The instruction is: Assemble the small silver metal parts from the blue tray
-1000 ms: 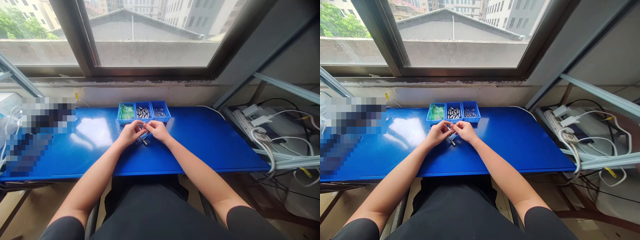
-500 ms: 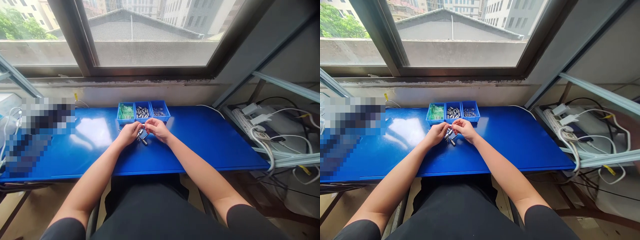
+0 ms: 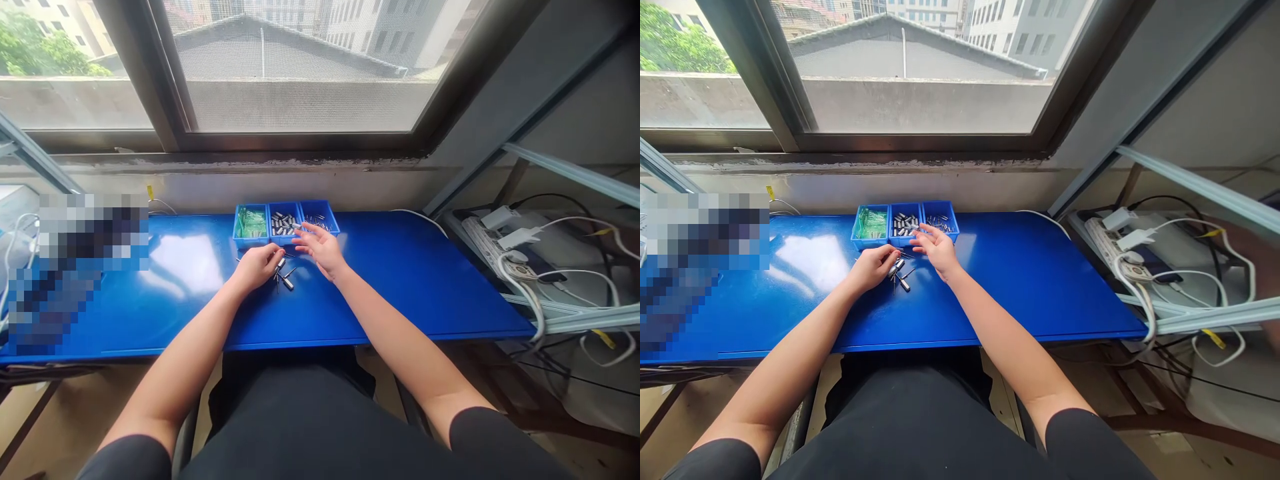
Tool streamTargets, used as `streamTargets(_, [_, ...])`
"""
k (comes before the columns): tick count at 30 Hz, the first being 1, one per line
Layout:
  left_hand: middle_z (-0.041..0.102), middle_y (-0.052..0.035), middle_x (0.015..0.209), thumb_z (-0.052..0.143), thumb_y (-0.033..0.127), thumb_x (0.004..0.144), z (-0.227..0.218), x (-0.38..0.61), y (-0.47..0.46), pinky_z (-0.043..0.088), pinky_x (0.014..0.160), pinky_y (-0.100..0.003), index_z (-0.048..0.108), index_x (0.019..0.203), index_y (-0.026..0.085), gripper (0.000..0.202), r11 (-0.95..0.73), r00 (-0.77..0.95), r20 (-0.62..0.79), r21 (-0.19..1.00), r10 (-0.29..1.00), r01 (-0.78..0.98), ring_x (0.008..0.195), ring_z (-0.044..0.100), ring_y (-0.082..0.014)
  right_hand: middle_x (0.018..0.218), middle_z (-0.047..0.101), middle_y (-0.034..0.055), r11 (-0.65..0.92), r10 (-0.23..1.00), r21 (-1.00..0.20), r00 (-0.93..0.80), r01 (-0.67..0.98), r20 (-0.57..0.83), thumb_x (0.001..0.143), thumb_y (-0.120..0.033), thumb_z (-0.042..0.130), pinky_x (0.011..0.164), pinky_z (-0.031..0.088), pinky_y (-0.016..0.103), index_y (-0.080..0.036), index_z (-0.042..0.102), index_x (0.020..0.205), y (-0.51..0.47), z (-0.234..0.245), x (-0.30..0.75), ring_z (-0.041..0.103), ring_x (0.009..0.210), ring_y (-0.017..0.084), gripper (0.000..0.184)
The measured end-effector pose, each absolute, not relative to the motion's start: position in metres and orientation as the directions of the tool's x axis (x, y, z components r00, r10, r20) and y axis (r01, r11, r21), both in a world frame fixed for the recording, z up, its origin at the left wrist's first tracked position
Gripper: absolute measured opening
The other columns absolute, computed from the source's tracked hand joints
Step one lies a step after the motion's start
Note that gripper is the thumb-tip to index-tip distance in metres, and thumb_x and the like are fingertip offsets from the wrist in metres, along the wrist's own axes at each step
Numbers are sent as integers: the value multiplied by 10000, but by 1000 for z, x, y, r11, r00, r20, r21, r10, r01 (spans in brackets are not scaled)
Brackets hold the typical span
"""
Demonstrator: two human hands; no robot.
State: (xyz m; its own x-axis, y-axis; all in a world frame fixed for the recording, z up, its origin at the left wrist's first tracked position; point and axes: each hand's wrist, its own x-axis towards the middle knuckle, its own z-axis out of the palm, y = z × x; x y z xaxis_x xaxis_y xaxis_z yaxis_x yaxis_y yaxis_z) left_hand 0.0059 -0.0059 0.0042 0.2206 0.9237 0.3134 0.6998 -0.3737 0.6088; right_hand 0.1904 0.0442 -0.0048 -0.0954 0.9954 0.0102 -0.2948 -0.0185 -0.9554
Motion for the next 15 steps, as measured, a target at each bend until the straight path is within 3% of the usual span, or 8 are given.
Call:
streamTargets(3, [580,12,596,475,371,950,4,5,-6,316,540,-232,647,835,180,282,-371,218,312,610,925,700,524,460,-108,1058,730,78,41,975,-974,-204,-224,88,714,-429,776,696,606,343,-227,600,1190,38,-3,190,716,795,187,546])
streamTargets(6, [600,7,610,488,358,945,4,5,-6,331,548,-229,645,821,177,269,-382,217,328,608,919,697,533,483,-108,819,737,62,229,957,-966,-154,-116,245,756,-495,723,602,574,314,-175,683,1011,35,1,192,664,634,155,411])
streamTargets(9, [637,-6,645,506,340,937,3,6,-7,356,567,-227,649,809,176,252,-392,213,348,605,913,692,565,531,-116,745,719,44,418,904,-905,-70,-78,423,799,-496,689,596,567,308,-182,699,916,26,20,194,656,623,151,335])
streamTargets(12, [650,-9,658,504,331,939,2,6,-7,366,568,-226,658,827,181,243,-394,217,347,601,913,696,574,548,-121,854,728,53,627,778,-778,-25,-39,628,864,-473,648,703,589,337,-212,706,978,-1,64,200,699,771,177,291])
streamTargets(15, [647,-7,650,503,343,942,2,7,-7,366,564,-226,657,831,185,246,-389,216,343,593,914,705,576,554,-124,1136,677,54,832,554,-554,-13,-18,833,882,-598,571,790,585,352,-294,639,1204,-40,121,221,663,1065,220,448])
